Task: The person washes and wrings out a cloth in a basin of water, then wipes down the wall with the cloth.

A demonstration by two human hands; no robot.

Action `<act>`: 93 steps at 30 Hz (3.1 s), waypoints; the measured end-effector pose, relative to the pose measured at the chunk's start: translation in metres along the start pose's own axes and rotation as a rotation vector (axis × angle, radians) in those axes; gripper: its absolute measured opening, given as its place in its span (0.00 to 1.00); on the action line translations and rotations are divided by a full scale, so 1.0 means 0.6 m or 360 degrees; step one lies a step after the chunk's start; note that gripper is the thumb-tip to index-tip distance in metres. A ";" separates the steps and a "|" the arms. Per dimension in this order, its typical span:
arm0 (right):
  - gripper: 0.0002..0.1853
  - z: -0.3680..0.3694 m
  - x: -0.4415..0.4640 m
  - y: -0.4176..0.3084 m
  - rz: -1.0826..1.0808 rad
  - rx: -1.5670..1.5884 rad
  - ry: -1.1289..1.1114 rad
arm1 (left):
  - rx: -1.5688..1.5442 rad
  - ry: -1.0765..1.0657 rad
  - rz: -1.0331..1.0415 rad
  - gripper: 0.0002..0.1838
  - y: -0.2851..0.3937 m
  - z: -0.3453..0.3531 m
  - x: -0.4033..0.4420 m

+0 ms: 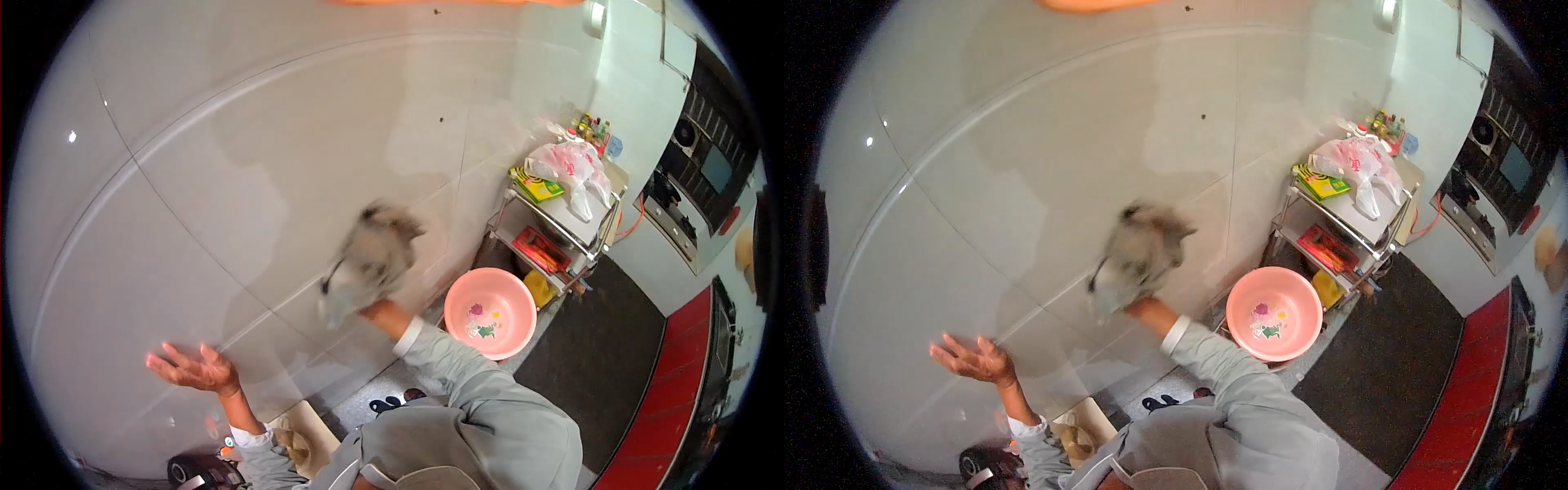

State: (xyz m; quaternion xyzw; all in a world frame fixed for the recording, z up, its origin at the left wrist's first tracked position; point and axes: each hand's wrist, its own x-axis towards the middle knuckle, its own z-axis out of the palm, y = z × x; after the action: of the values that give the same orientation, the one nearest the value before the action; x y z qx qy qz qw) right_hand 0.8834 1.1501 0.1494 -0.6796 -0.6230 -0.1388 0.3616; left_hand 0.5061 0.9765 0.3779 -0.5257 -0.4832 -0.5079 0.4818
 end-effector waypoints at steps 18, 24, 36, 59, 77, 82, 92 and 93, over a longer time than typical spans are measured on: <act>0.33 -0.039 0.068 0.262 0.0496 -0.0362 0.0151 | 0.0000 -0.0046 -0.0019 0.32 -0.011 0.006 -0.013; 0.33 0.002 -0.063 0.063 0.0171 -0.0043 -0.0132 | 0.0014 -0.0045 0.0020 0.31 -0.002 0.002 -0.003; 0.32 -0.042 0.019 0.261 0.0414 -0.0230 -0.0021 | -0.0117 -0.0007 0.0023 0.33 -0.008 0.011 -0.009; 0.32 -0.040 -0.037 0.268 0.0515 -0.0167 -0.0217 | -0.0144 -0.0014 0.0025 0.33 -0.006 0.017 -0.011; 0.32 -0.020 -0.114 0.121 0.0186 0.0138 -0.0520 | -0.0286 -0.0125 -0.0011 0.33 -0.018 0.014 -0.020; 0.32 -0.045 -0.058 0.278 0.0544 -0.0047 -0.0471 | -0.0206 -0.0064 -0.0023 0.35 -0.018 0.020 -0.020; 0.33 -0.035 -0.154 0.164 0.0845 -0.0055 -0.1069 | -0.0304 -0.0120 -0.0011 0.33 -0.021 0.016 -0.023; 0.30 -0.046 -0.170 0.106 0.0869 0.0147 -0.1022 | -0.0232 -0.0133 0.0004 0.33 -0.020 0.014 -0.022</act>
State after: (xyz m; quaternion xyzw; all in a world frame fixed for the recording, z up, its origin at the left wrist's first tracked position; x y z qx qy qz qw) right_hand 0.9320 1.0578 0.0831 -0.8114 -0.5068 0.2089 0.2028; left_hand 0.4942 0.9852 0.3646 -0.5808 -0.4641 -0.5187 0.4223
